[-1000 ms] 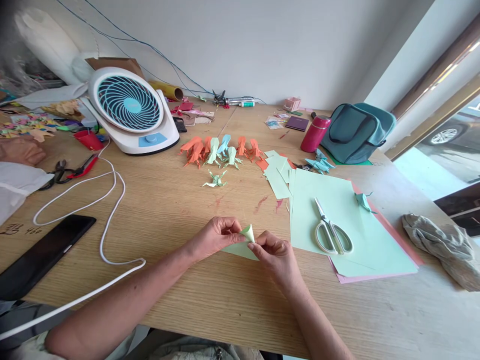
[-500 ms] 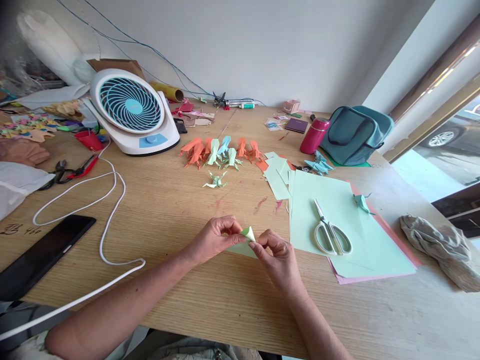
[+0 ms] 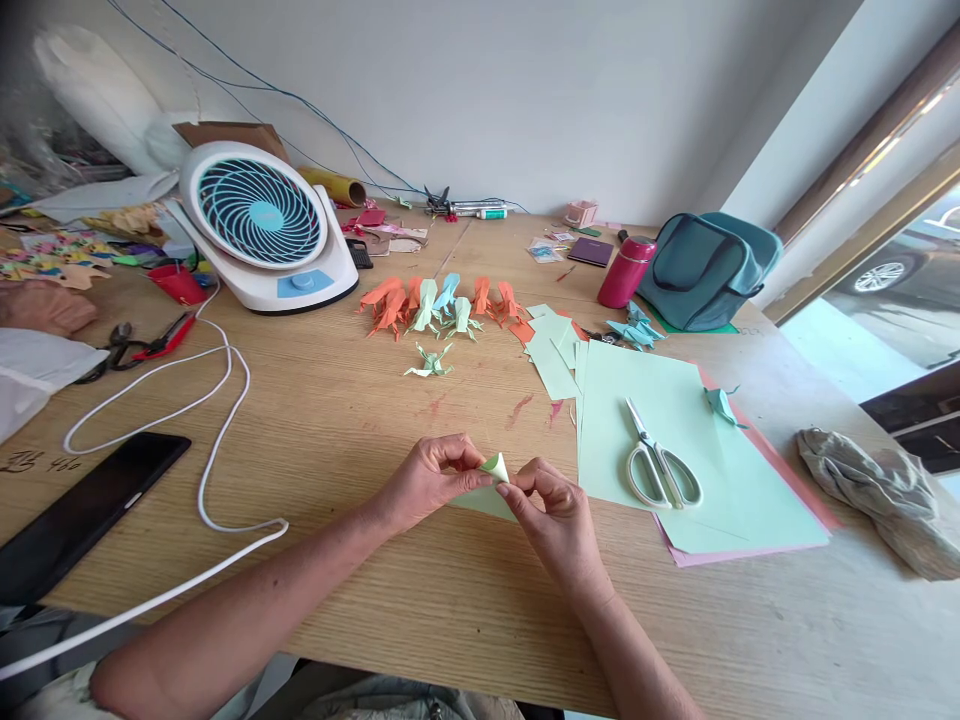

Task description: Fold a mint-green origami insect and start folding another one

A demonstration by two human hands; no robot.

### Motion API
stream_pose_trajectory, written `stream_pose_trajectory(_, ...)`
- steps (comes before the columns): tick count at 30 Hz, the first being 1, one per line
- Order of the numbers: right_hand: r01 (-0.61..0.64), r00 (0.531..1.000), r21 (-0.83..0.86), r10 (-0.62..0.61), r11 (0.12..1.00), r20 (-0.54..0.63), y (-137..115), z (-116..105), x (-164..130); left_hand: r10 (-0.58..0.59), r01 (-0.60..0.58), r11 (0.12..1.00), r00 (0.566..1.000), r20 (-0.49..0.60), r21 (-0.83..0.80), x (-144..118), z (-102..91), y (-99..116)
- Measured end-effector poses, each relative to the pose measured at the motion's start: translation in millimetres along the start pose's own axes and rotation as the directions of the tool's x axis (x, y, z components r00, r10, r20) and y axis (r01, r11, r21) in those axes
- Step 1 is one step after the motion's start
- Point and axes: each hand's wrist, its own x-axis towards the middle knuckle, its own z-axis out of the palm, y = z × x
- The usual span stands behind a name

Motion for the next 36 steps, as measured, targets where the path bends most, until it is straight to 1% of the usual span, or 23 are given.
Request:
stream_pose_trajectory(3,0.010,1.000,0.016,-0.010,1.000,0.005,0.9,0.1,-0.2,0.026,-0.025,0.998,1.000,-0.008,0.060,-0.9,-0.7,1.7)
stream_pose_trajectory(6,0.031,1.000,0.014,-0.030,0.999,-0.008,1.1,0.7,-0.1,0.091,-0.091,0.990,0.996,0.006,0.110,-1.4,-1.7,3.7)
stream_pose_trajectory(12,0.045,0.999,0.023,-0.045,0.999,-0.004,-2.7,1.4,-0.7,0.159,-0.158,0.978,0.987,0.004,0.139,-1.5,-1.5,5.1)
stream_pose_trajectory(21,0.082,0.996,0.011,-0.081,0.997,-0.044,-2.7,0.0,-2.1,0.198,-0.199,0.969,0.980,0.023,0.143,-2.1,-0.9,2.4)
stream_pose_trajectory(28,0.065,0.995,0.029,-0.063,0.997,-0.074,-4.0,-0.4,-2.9,0.231,-0.231,0.960,0.973,0.024,0.160,-2.5,0.4,-1.1)
stream_pose_trajectory(36,0.069,0.997,0.081,-0.066,0.994,-0.049,-6.6,-1.4,-3.0,0.272,-0.275,0.949,0.961,0.044,0.155,-2.8,0.5,-3.0)
